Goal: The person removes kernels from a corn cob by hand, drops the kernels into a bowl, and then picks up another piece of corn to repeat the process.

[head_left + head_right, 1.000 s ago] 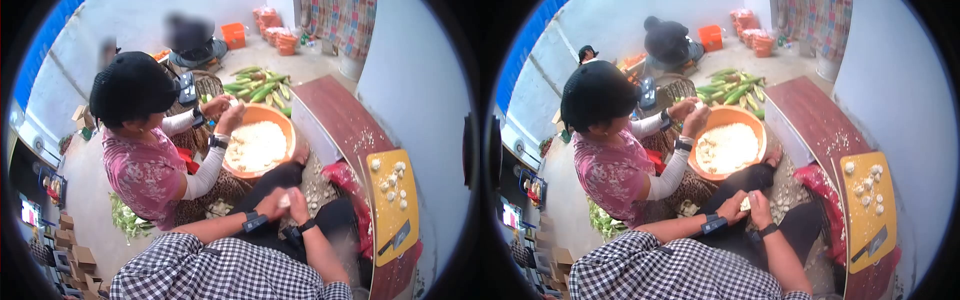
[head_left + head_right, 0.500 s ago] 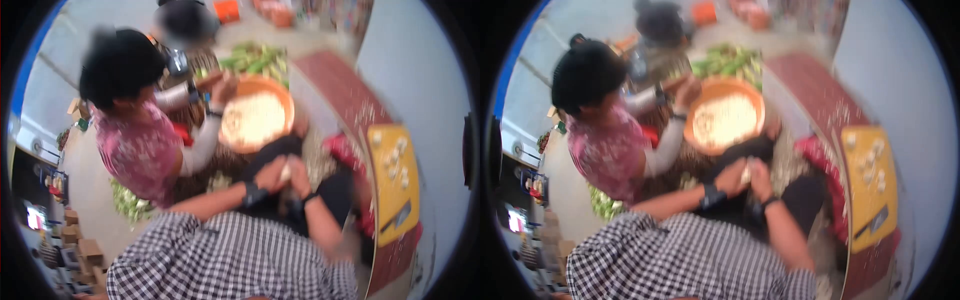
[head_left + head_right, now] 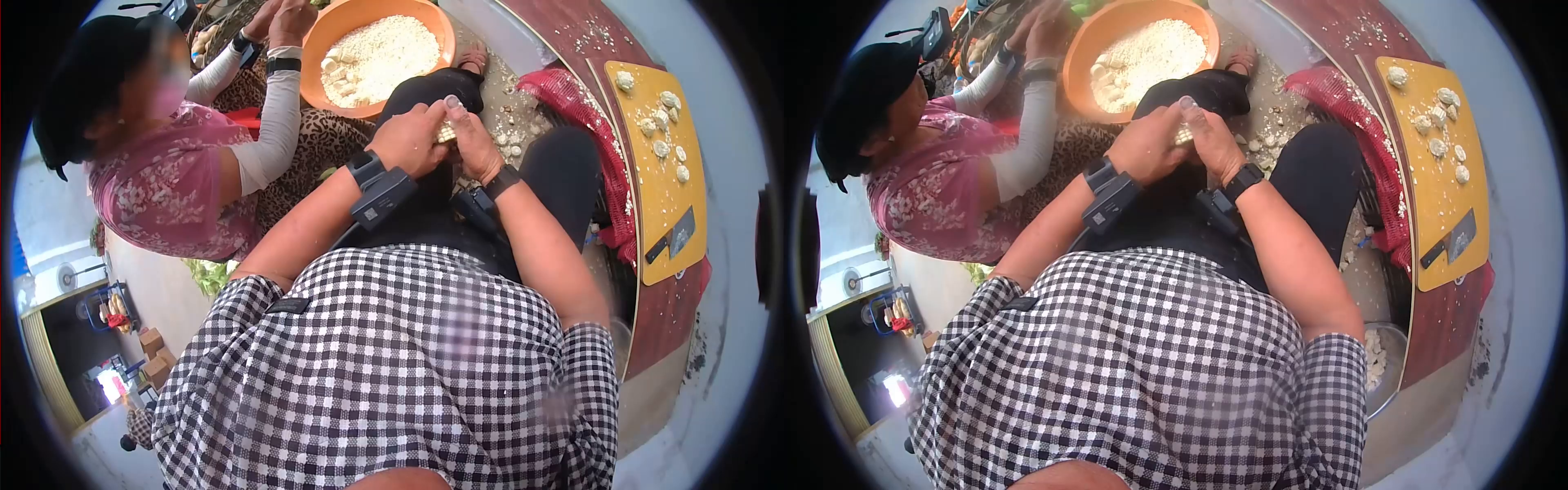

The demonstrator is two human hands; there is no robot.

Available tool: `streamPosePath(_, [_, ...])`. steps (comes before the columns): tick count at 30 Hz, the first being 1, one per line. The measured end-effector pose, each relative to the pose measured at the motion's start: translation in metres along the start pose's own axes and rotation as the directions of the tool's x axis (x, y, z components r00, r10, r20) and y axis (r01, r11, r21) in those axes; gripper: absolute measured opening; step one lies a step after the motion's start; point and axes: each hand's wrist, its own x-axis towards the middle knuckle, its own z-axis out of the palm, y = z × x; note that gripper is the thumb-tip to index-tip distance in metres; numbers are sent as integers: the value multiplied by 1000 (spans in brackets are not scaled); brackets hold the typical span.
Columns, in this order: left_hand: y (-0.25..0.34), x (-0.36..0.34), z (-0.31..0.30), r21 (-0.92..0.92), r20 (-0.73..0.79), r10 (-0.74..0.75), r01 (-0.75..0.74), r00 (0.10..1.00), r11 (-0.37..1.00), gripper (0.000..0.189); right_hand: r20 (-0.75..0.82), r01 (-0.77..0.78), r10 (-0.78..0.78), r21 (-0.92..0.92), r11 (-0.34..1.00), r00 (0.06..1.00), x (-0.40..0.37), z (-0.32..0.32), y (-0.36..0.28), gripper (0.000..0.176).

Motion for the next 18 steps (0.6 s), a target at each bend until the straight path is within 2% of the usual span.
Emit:
streamPosePath(3, [8,0,-9,-69,-43,-11,8,999,998,42,-2,-68,70,198,978,998,3,-2,-2,53])
streamPosePath(6, [16,-2,-18,-101,-28,-43,40,999,994,41,16,-85,84,228,970,996,0,-3,-6,51])
streamPosePath(9, [4,-1,-9,-59,-37,-11,8,999,998,39,44,41,-37,-81,996,998,-2,-6,-3,46])
streamPosePath(12, [-8,0,1,-18,-54,121,-122,991,992,38,23,26,-22,-222,975,1000,-2,-5,-4,45])
streamPosePath(15, [2,-5,-5,-110,-56,-6,0,998,994,37,-8,66,-68,-156,985,998,-1,-4,1,37])
streamPosePath(18, [4,-8,-8,-217,-49,-48,37,998,975,39,-29,4,-4,-12,1000,1000,-1,-6,2,35])
